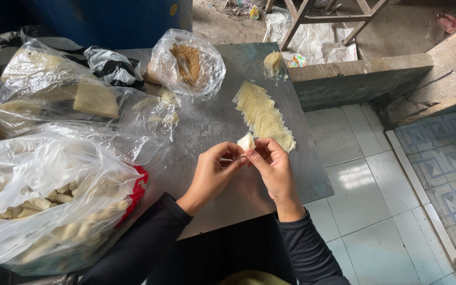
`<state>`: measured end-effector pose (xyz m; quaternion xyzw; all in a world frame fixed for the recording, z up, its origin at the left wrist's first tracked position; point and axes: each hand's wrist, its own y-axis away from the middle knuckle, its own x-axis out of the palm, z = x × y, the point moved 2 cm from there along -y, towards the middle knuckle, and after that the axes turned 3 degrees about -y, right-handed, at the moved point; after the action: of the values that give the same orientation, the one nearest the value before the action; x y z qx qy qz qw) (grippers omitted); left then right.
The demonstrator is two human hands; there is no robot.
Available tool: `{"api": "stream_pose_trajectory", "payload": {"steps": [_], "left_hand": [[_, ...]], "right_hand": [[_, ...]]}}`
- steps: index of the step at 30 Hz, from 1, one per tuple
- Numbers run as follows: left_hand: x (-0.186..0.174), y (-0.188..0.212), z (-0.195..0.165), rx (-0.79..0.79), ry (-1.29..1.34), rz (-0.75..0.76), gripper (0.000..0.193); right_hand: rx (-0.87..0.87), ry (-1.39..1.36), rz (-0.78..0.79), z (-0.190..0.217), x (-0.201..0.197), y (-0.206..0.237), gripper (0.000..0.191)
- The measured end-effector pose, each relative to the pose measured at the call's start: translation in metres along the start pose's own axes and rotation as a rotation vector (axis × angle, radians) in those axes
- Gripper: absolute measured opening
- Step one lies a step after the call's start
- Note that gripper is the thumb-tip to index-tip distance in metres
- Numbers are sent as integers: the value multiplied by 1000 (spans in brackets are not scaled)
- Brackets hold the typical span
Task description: The person takes pieces of pale dough from a plastic bag, dips or coats them in a brown powder from a plastic-lined container, folds and shapes the dough pieces by hand, and arranges the finished pieces in rows on a metal tray. They occasionally reposition pieces on the tray and reach back into the bag for more dough.
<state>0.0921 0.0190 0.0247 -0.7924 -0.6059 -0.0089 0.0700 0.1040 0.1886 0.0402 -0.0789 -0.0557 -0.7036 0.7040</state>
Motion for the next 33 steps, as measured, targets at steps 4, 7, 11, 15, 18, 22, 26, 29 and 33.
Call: {"api": "stream_pose_trajectory", "payload": {"steps": [4, 7, 11, 15, 18, 22, 26, 29, 33], "left_hand": [[1, 0, 4, -39, 124, 17, 15], [-2, -5, 8, -141, 490, 29, 14], [-3, -5, 9, -241, 664, -2, 13], [-1, 0, 5, -51, 174, 43, 14], [3, 0, 10, -37, 273, 71, 13], [-4, -11, 25, -203, 735, 17, 10], [-20, -18, 36, -251, 861, -164, 7], [-23, -18, 37, -276, 824, -215, 7], [-19, -20, 31, -261, 821, -199, 5]], "right_hand": [[7, -128, 7, -12, -7, -5, 16], [92, -306, 4, -14, -12, -7, 15], [167, -469, -19, -12, -10, -4, 14], [184, -397, 49, -17, -6, -1, 17], [202, -491, -47, -27, -15, 1, 15], [159, -699, -91, -25, -50, -3, 10], [-176, -425, -267, 9, -91, -17, 9], [-462, 350, -348, 31, -92, -18, 16], [-657, 1104, -53, 35, -68, -7, 23]]}}
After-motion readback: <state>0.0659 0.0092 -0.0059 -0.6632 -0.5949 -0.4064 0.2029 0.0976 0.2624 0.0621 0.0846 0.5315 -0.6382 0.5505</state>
